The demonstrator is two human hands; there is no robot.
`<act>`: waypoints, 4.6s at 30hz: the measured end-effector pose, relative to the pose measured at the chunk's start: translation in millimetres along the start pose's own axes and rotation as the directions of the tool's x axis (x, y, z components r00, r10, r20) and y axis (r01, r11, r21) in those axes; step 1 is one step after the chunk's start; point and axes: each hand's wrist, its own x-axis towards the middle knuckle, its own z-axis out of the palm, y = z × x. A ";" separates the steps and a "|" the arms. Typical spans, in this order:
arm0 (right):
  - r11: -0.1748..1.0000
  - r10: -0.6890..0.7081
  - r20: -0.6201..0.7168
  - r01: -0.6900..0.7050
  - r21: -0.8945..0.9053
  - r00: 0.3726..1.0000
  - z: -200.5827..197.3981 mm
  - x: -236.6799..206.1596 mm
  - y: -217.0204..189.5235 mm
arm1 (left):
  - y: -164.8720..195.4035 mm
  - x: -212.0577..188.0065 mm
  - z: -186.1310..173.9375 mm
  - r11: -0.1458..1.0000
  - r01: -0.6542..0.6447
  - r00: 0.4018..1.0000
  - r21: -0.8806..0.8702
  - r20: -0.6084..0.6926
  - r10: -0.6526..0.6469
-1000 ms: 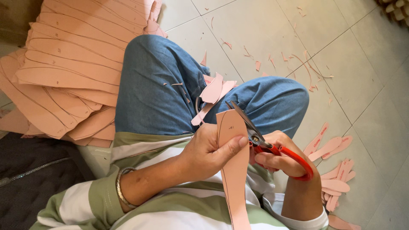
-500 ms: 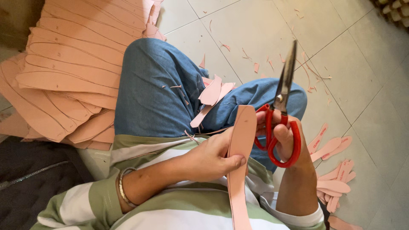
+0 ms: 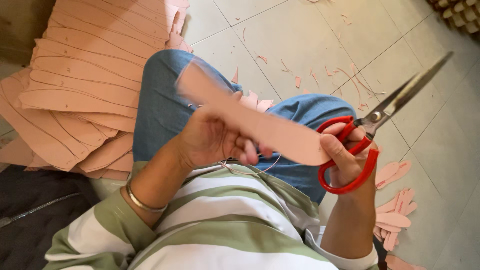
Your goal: The person sits on the floor and uses red-handled scissors to trim a pink shoe insole, cutting along a drawn outline and rotating the insole to trim the edges. They set the finished insole aside and pick up another marked insole blank to continue trimming.
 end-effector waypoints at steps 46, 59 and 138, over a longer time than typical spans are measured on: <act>0.931 0.104 0.389 0.048 -0.362 0.915 60.0 -57.2 21.5 | -77.2 11.4 45.3 0.734 -0.387 0.630 0.558 -0.421 0.653; 0.916 0.143 0.212 -0.048 -0.399 0.967 62.4 -60.3 23.5 | -76.9 7.5 45.6 0.669 -0.355 0.637 0.653 -0.355 0.684; 0.959 0.194 0.317 -0.111 -0.263 0.928 50.6 -73.1 24.9 | -60.9 -8.3 39.6 0.671 -0.199 0.811 0.714 -0.264 0.522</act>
